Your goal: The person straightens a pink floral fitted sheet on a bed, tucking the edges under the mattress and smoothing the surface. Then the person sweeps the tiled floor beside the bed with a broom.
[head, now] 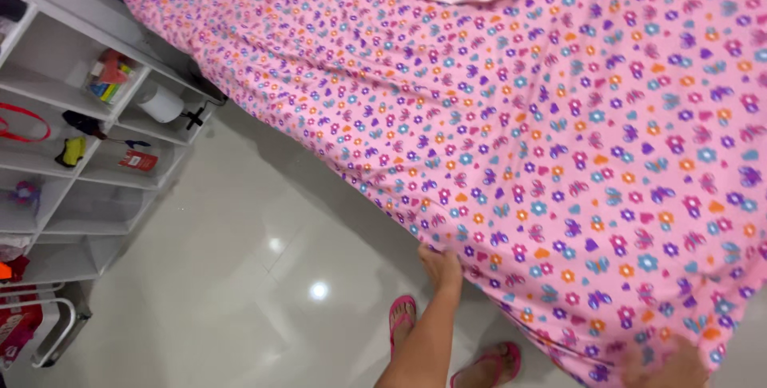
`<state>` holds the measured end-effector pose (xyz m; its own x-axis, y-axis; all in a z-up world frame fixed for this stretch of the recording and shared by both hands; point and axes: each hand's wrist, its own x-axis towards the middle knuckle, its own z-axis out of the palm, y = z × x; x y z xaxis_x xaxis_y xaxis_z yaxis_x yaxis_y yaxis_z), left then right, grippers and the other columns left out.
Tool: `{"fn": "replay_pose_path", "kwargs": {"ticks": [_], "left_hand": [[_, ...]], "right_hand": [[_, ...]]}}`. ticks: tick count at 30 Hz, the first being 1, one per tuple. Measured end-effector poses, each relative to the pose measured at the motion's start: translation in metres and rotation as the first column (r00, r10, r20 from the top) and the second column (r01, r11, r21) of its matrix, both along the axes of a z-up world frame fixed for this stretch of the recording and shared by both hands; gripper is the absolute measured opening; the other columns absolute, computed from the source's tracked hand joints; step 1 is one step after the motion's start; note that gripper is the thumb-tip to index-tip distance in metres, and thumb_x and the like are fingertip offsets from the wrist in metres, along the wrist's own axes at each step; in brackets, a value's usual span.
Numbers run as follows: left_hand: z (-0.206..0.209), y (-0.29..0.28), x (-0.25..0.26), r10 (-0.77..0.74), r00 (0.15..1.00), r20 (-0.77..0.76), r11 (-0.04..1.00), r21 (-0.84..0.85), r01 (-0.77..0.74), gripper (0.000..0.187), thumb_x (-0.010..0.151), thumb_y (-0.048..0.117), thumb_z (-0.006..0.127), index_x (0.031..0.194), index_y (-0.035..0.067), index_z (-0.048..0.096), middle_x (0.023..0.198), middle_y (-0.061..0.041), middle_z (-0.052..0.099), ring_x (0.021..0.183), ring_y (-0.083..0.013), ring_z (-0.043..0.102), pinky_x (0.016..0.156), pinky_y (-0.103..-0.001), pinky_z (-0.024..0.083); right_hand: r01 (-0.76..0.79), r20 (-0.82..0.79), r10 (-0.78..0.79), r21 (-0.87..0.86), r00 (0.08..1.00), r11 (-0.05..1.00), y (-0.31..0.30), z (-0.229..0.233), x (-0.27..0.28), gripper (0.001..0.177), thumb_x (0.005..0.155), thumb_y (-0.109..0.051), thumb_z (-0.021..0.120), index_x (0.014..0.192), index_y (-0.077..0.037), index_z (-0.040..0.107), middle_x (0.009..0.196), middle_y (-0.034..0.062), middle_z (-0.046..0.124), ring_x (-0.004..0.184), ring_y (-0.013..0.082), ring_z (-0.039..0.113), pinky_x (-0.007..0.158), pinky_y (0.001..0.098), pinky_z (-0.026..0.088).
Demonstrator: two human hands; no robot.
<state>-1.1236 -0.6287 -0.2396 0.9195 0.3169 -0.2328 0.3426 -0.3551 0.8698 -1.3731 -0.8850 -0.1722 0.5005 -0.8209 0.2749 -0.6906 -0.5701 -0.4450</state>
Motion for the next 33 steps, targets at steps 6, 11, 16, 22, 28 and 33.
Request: {"fn": "replay_pose_path", "kwargs": {"ticks": [6,11,16,22,28,33], "left_hand": [[0.027,0.015,0.079,-0.116,0.92,-0.373,0.992,-0.005,0.123,0.06,0.096,0.051,0.054,0.111,-0.005,0.069,0.101,-0.022,0.073,0.098,-0.0384,0.073,0.086,-0.048,0.055],[0.016,0.024,0.065,-0.269,0.948,-0.173,0.934,0.195,0.3,0.045,0.097,0.039,0.052,0.105,0.0,0.074,0.103,-0.021,0.071,0.097,-0.0419,0.066,0.084,-0.051,0.05],[-0.003,0.029,0.042,-0.31,0.907,-0.284,0.939,0.058,0.339,0.044,0.096,0.039,0.052,0.105,0.001,0.073,0.102,-0.022,0.074,0.096,-0.0408,0.07,0.086,-0.051,0.052],[0.006,0.027,0.077,-0.533,0.676,-0.509,0.703,0.178,0.688,0.05,0.093,0.05,0.059,0.11,0.004,0.072,0.114,-0.022,0.068,0.109,-0.0399,0.065,0.096,-0.052,0.05],[0.052,0.082,0.14,-0.661,0.604,-0.444,0.646,0.071,0.76,0.054,0.088,0.054,0.062,0.111,0.005,0.071,0.114,-0.021,0.073,0.11,-0.0374,0.069,0.099,-0.047,0.052],[0.081,0.173,0.223,-0.662,0.692,-0.287,0.692,0.121,0.712,0.06,0.086,0.052,0.068,0.125,0.006,0.063,0.121,-0.022,0.069,0.113,-0.0391,0.066,0.097,-0.048,0.051]], "right_hand": [[-0.699,-0.323,0.662,0.002,0.677,0.715,0.049,0.042,0.069,0.059,0.066,-0.042,0.074,0.116,-0.012,0.07,0.112,0.011,0.068,0.108,0.029,0.064,0.089,0.0475,0.05],[-0.763,-0.629,0.731,0.327,0.265,0.558,0.032,0.021,0.105,0.012,0.089,-0.012,0.061,0.098,-0.016,0.068,0.096,0.0035,0.074,0.094,0.0224,0.073,0.08,0.042,0.056],[-0.7,-0.653,0.753,0.5,0.08,0.509,0.015,-0.005,0.105,0.012,0.084,-0.014,0.062,0.088,-0.017,0.072,0.085,0.0075,0.075,0.084,0.0277,0.075,0.07,0.044,0.059],[-0.59,-0.746,0.66,0.496,0.085,0.637,0.032,0.004,0.124,0.014,0.087,-0.018,0.062,0.095,-0.019,0.074,0.097,0.0098,0.075,0.095,0.0293,0.075,0.079,0.0443,0.06],[-0.361,-0.561,0.771,0.681,0.302,0.637,0.052,0.042,0.168,0.027,0.087,-0.033,0.07,0.109,-0.017,0.07,0.104,0.0092,0.078,0.1,0.0276,0.075,0.088,0.041,0.058],[-0.388,-0.312,0.722,0.678,0.618,0.624,0.118,0.059,0.265,0.041,0.084,-0.044,0.073,0.111,-0.013,0.071,0.097,0.0111,0.08,0.09,0.0251,0.075,0.082,0.0394,0.06]]}}
